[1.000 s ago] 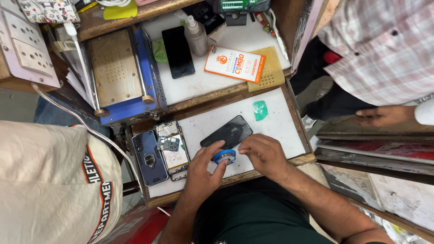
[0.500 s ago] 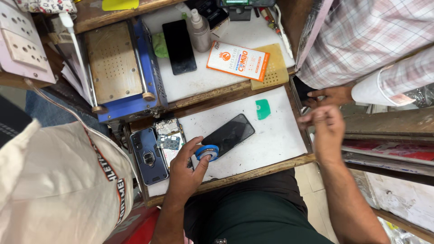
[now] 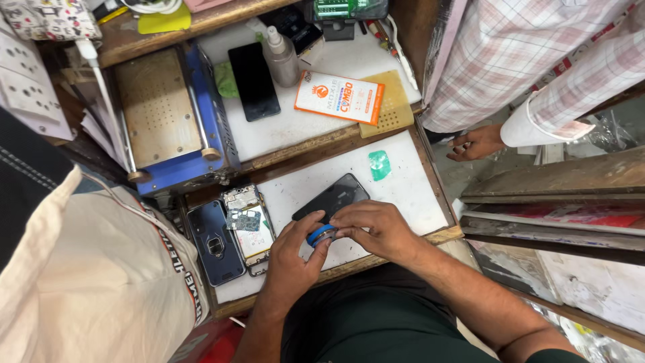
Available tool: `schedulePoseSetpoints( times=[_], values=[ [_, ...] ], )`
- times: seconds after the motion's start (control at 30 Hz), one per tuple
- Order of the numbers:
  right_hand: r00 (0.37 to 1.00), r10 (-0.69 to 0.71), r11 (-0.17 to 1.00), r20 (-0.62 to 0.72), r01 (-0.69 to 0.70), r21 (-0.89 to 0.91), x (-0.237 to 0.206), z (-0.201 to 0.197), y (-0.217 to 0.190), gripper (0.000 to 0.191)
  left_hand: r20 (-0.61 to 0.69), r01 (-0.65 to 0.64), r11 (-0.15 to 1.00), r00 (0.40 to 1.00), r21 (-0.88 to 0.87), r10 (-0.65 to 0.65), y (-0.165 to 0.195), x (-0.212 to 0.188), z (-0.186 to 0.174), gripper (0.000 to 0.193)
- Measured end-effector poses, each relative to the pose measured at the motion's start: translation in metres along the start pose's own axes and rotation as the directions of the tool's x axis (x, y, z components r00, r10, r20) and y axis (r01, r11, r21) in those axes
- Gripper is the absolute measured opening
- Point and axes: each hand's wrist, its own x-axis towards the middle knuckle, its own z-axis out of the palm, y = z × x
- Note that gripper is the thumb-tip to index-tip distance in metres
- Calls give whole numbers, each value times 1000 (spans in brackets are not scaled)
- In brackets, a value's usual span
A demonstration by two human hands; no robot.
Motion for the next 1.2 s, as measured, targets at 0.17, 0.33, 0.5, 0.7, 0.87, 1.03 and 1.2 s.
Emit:
schedulePoseSetpoints(
  times=[0.17, 0.33, 0.5, 0.7, 0.87, 1.03, 1.2],
  values=[
    [995, -62, 997, 82, 65, -32, 5, -2, 1, 11, 21, 24, 1000, 999, 17, -25, 2, -6, -5, 50],
    [994, -104, 988, 39, 108, -114, -5, -3, 6, 6, 4, 44, 999, 999, 31, -44, 3, -10, -3, 51],
    [995, 92, 988, -40, -86, 132, -26, -6, 27, 2, -14, 139, 987, 990, -83, -141, 4, -11, -4, 52],
    [945, 321, 812, -58, -244, 530, -54, -21, 67, 14, 40, 173, 976, 985, -129, -170, 1, -15, -6, 52],
    [945, 324, 588, -45, -164, 792, -65, -25, 73, 21, 80, 155, 984, 986, -93, -147, -1, -17, -3, 52],
    [935, 355, 294, 14, -126, 947, -63, -34, 68, 15, 90, 113, 994, 990, -2, -112, 1, -16, -3, 50],
    [937, 345, -34, -57, 74, 997, -61, -46, 69, 6, 40, 97, 992, 994, 74, -101, 2, -13, -8, 50]
  ],
)
